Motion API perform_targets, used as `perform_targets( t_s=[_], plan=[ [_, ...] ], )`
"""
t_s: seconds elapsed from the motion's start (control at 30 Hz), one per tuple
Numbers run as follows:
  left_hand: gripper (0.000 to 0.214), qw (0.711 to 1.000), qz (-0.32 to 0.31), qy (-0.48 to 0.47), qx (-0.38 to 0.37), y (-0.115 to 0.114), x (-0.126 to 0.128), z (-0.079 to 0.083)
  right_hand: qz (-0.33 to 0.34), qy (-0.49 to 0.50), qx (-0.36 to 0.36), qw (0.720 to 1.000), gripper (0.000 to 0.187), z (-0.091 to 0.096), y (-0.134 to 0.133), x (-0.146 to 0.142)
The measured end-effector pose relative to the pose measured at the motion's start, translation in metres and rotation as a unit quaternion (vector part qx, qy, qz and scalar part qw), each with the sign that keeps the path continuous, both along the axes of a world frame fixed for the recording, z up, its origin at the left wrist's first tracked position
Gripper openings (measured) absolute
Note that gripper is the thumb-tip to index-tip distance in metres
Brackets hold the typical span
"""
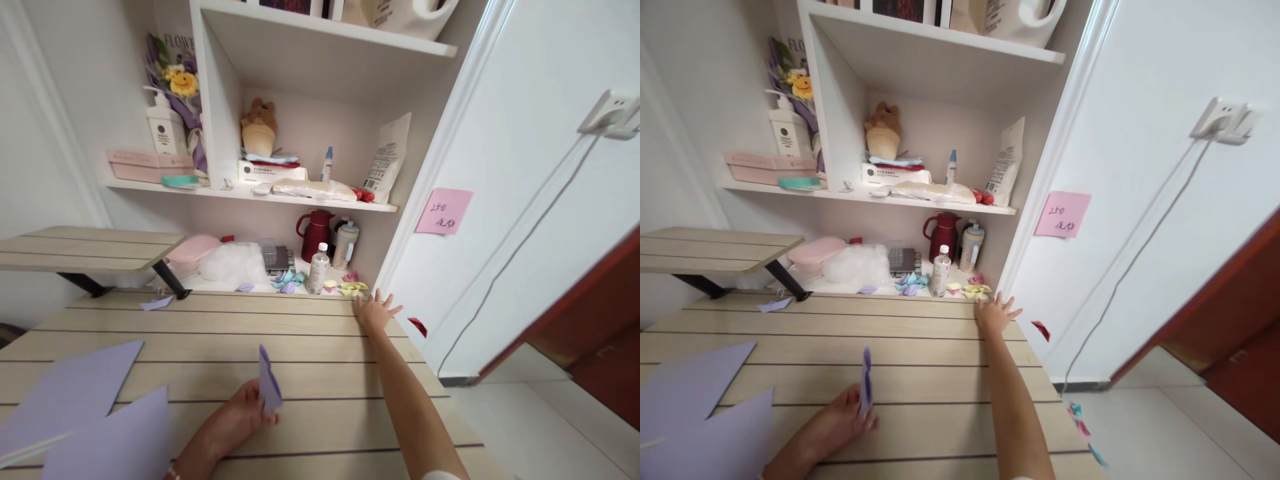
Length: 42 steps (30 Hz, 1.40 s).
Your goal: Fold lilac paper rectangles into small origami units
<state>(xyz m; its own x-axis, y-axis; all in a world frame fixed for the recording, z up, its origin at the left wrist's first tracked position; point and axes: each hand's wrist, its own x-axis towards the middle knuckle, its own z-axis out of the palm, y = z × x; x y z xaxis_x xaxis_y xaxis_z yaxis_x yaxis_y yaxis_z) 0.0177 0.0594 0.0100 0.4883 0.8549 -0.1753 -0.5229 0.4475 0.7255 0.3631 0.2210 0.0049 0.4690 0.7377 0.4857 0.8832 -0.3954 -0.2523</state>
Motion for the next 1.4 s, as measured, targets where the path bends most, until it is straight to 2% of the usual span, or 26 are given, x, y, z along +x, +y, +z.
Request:
perform_targets(
  t_s=[0.07, 0.13, 0.2, 0.23, 0.27, 0.33, 0.37, 0.43, 0.47, 0.53, 0.63, 0.73, 0.87, 0.93, 1.07, 1.27, 1.4],
  plan=[
    [0.020, 0.998, 0.054, -0.018, -0.028, 0.006, 0.003, 0.004, -0.013, 0.040, 0.019, 0.999, 0.047, 0.000, -0.007, -0.018],
    [0.018, 0.992, 0.119, 0.001, -0.033, 0.013, 0.005, 0.007, 0.004, 0.084, 0.046, 0.995, 0.045, 0.002, -0.018, -0.042],
    [0.022, 0.984, 0.174, 0.031, -0.018, 0.018, 0.007, 0.007, 0.081, 0.153, 0.105, 0.979, 0.043, 0.006, -0.034, -0.073],
    [0.025, 0.979, 0.196, 0.049, -0.006, 0.020, 0.007, 0.007, 0.134, 0.198, 0.135, 0.962, 0.042, 0.008, -0.044, -0.090],
    [0.028, 0.974, 0.216, 0.070, 0.005, 0.022, 0.007, 0.007, 0.189, 0.254, 0.160, 0.935, 0.043, 0.010, -0.054, -0.108],
    [0.033, 0.963, 0.241, 0.116, 0.031, 0.024, 0.007, 0.005, 0.277, 0.402, 0.168, 0.856, 0.045, 0.015, -0.074, -0.141],
    [0.034, 0.958, 0.247, 0.137, 0.044, 0.024, 0.007, 0.005, 0.320, 0.477, 0.132, 0.808, 0.046, 0.017, -0.083, -0.156],
    [0.035, 0.953, 0.242, 0.168, 0.076, 0.026, 0.007, 0.003, 0.361, 0.585, 0.067, 0.723, 0.049, 0.020, -0.097, -0.182],
    [0.035, 0.951, 0.233, 0.178, 0.093, 0.027, 0.007, 0.003, 0.371, 0.615, 0.048, 0.694, 0.049, 0.020, -0.102, -0.192],
    [0.033, 0.949, 0.214, 0.195, 0.126, 0.028, 0.007, 0.002, 0.375, 0.647, 0.050, 0.662, 0.043, 0.018, -0.109, -0.206],
    [0.031, 0.943, 0.205, 0.215, 0.149, 0.032, 0.007, -0.001, 0.371, 0.652, 0.109, 0.652, 0.033, 0.009, -0.113, -0.213],
    [0.029, 0.939, 0.222, 0.216, 0.147, 0.035, 0.006, -0.006, 0.366, 0.652, 0.149, 0.648, 0.029, 0.003, -0.114, -0.210],
    [0.031, 0.930, 0.261, 0.218, 0.141, 0.043, 0.002, -0.008, 0.394, 0.680, 0.140, 0.602, 0.026, 0.005, -0.117, -0.208],
    [0.032, 0.920, 0.281, 0.229, 0.152, 0.048, -0.004, -0.005, 0.410, 0.683, 0.136, 0.589, 0.025, 0.007, -0.118, -0.210],
    [0.029, 0.895, 0.312, 0.236, 0.212, 0.058, -0.019, 0.003, 0.418, 0.664, 0.128, 0.607, 0.022, 0.006, -0.117, -0.216],
    [0.034, 0.926, 0.251, 0.208, 0.193, 0.063, -0.025, 0.004, 0.388, 0.661, 0.116, 0.632, 0.028, -0.004, -0.111, -0.215],
    [0.034, 0.926, 0.227, 0.226, 0.201, 0.061, -0.021, 0.007, 0.372, 0.671, 0.120, 0.631, 0.030, -0.006, -0.109, -0.212]
  ],
)
